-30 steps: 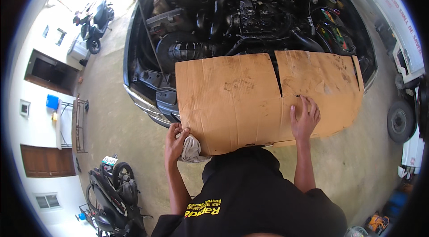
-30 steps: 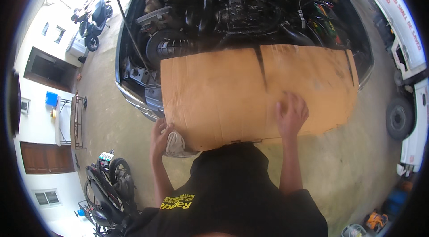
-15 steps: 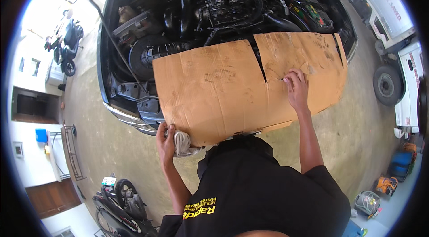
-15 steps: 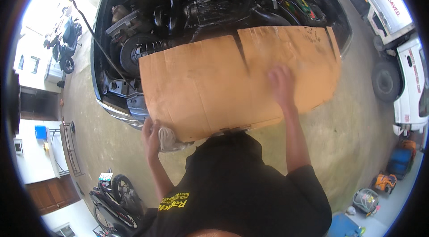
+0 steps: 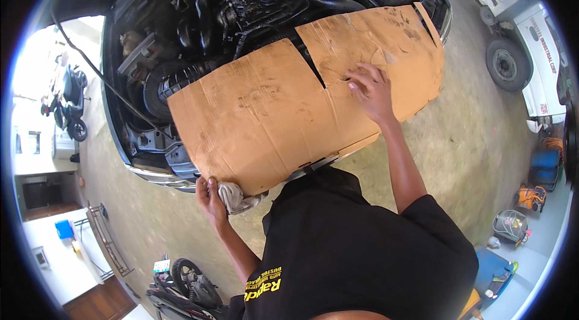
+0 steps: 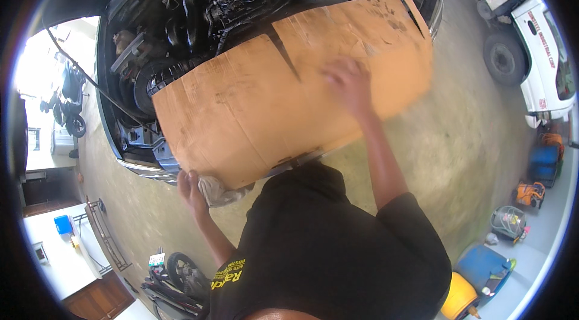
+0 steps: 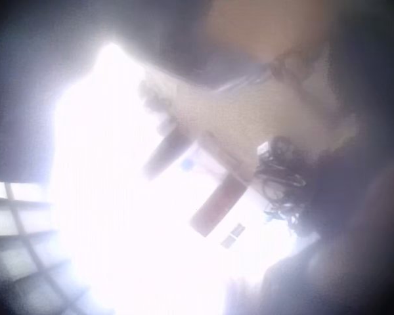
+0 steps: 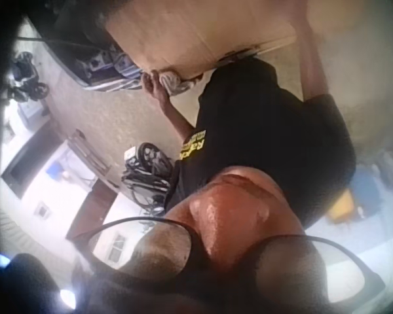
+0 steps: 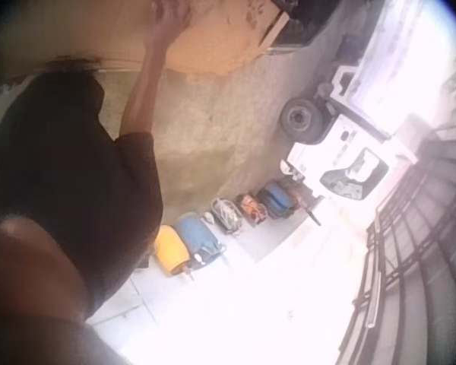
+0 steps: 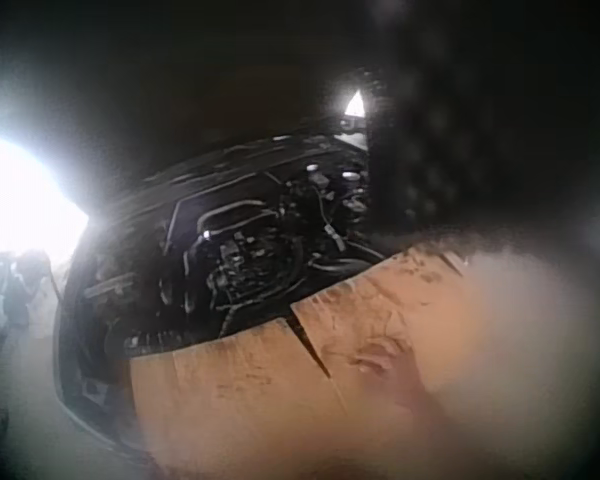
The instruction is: The person pours a yellow fluid from a plastic bottle into a car engine. After pouring, they wipe the bottle and the engine area with a cloth, then remove a cardboard sheet placed on the car's front.
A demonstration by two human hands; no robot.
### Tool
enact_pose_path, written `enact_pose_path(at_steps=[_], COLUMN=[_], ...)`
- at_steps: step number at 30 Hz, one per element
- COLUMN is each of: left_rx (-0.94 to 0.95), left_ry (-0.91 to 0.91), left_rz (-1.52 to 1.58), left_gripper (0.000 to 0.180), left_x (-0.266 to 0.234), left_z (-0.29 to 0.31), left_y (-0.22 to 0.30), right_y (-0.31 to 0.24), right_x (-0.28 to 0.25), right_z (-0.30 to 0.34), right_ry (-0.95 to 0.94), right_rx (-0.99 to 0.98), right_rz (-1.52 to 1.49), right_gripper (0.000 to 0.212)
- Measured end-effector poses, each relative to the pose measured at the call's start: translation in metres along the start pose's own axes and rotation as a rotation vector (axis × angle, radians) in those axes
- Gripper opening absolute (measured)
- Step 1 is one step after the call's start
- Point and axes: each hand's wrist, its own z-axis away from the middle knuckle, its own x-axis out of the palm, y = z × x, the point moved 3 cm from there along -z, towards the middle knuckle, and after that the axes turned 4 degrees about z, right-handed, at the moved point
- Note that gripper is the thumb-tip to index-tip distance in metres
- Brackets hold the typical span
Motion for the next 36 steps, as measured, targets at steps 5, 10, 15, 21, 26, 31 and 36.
enact_pose_path(at_steps=[5,10,15,21,26,31,36], left_rx=[0.014,-0.087,-0.114,-0.029,-0.012,-0.058,0.189], left_ry=[-0.022,-0.078,-0.096,-0.069,-0.030,0.164,0.078], left_rz=[-0.004,-0.161,-0.110,-0.260,-0.324,-0.378,-0.504], left_gripper=[0.016,0.021,0.025,0.031,0.035,0.026,0.029], left_x=[-0.005,-0.010,0.000,0.005,-0.006,-0.029,-0.003], left_z=[0.014,0.020,0.034,-0.007,-0.017,-0.008,-0.036], left_y=[0.019,-0.037,-0.058,-0.016,-0.038,-0.035,0.027], right_y=[-0.001,-0.016,-0.036,-0.013,-0.002,0.105,0.122], right_x=[0.004,-0.018,-0.002,0.020,0.021,-0.018,0.000], right_z=[-0.008,-0.036,-0.076,-0.111,-0.127,-0.184,-0.200], right_ry=[-0.075,-0.318,-0.494,-0.132,-0.293,-0.157,-0.301], right_rx=[-0.008,-0.121,-0.095,-0.250,-0.188,0.017,-0.193], right_rz=[-0.064,0.049,0.172,0.148,0.169,0.177,0.077], right_gripper=[0.021,0.021,0.033,0.043,0.041,0.052,0.075])
